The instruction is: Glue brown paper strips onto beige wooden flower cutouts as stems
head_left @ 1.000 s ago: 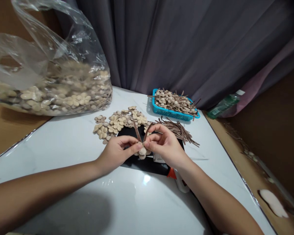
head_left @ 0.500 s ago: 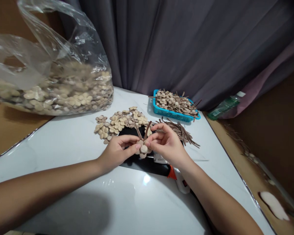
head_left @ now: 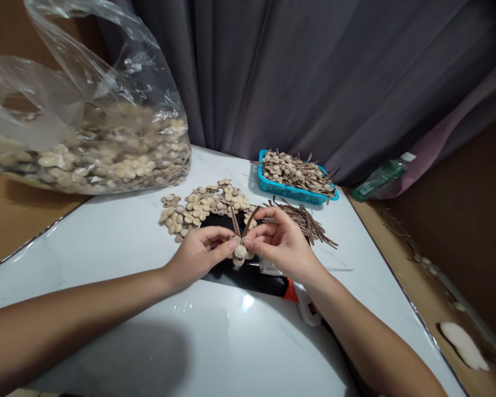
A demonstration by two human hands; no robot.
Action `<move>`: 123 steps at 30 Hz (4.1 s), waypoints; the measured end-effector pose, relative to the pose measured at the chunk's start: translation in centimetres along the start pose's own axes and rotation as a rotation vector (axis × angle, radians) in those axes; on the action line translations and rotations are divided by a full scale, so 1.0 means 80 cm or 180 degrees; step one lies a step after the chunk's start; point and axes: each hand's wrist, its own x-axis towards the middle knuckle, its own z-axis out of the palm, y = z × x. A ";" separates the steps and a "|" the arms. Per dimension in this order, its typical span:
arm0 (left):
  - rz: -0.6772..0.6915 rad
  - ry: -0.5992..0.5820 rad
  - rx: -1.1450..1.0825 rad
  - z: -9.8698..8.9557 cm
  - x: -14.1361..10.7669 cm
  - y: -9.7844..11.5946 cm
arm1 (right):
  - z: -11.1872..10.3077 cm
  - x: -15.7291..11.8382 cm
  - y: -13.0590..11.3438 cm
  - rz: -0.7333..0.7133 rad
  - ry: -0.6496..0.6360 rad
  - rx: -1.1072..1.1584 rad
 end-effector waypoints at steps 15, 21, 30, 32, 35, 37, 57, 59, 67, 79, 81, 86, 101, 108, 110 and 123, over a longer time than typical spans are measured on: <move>0.0046 -0.0089 0.0005 0.001 0.001 -0.010 | 0.001 -0.002 0.001 -0.0053 -0.0110 -0.0148; 0.0045 -0.0192 0.0256 0.002 0.002 -0.006 | -0.001 -0.001 0.005 -0.0141 -0.0089 -0.0071; 0.0125 -0.0229 0.0363 0.001 0.001 -0.009 | 0.001 0.000 0.006 -0.0016 -0.0099 0.0011; 0.0149 -0.0178 0.0445 0.001 0.001 -0.009 | 0.000 0.001 0.007 -0.0025 -0.0102 0.0042; 0.0219 -0.0040 0.0622 0.000 0.001 -0.009 | -0.001 0.001 0.008 -0.0076 -0.0104 0.0042; 0.0263 0.0034 0.0721 0.000 0.000 -0.008 | -0.001 0.001 0.008 -0.0086 -0.0117 0.0008; 0.0198 0.0167 0.0133 0.000 0.007 -0.007 | 0.004 -0.002 0.012 0.0172 -0.0328 -0.0065; 0.0134 0.0258 -0.0020 0.001 0.008 -0.007 | 0.006 -0.004 0.012 0.0251 -0.0415 -0.0123; -0.0159 0.0496 0.0022 0.002 0.007 -0.005 | 0.008 -0.011 0.014 0.0282 -0.0582 -0.0453; -0.0083 0.0100 -0.0201 0.000 0.007 -0.002 | 0.005 -0.003 0.009 0.0049 -0.0126 -0.0027; 0.0031 -0.0025 -0.0021 0.000 0.005 -0.002 | 0.006 -0.003 0.007 0.0011 -0.0061 0.0032; 0.0280 0.0041 0.0439 -0.001 0.001 -0.007 | 0.009 -0.004 0.004 -0.0075 0.0025 0.0036; 0.0531 -0.0007 0.0719 -0.004 -0.004 -0.011 | 0.015 -0.009 -0.001 -0.0250 0.0111 -0.0057; 0.0524 -0.0064 0.0810 -0.005 -0.006 -0.010 | 0.018 -0.012 -0.005 -0.0248 0.0157 -0.0106; 0.0513 -0.0105 0.0798 -0.005 -0.006 -0.010 | 0.018 -0.012 -0.005 -0.0250 0.0130 -0.0055; 0.0499 0.0089 0.0698 0.000 -0.005 -0.003 | 0.012 -0.009 -0.004 -0.0252 0.0011 0.0084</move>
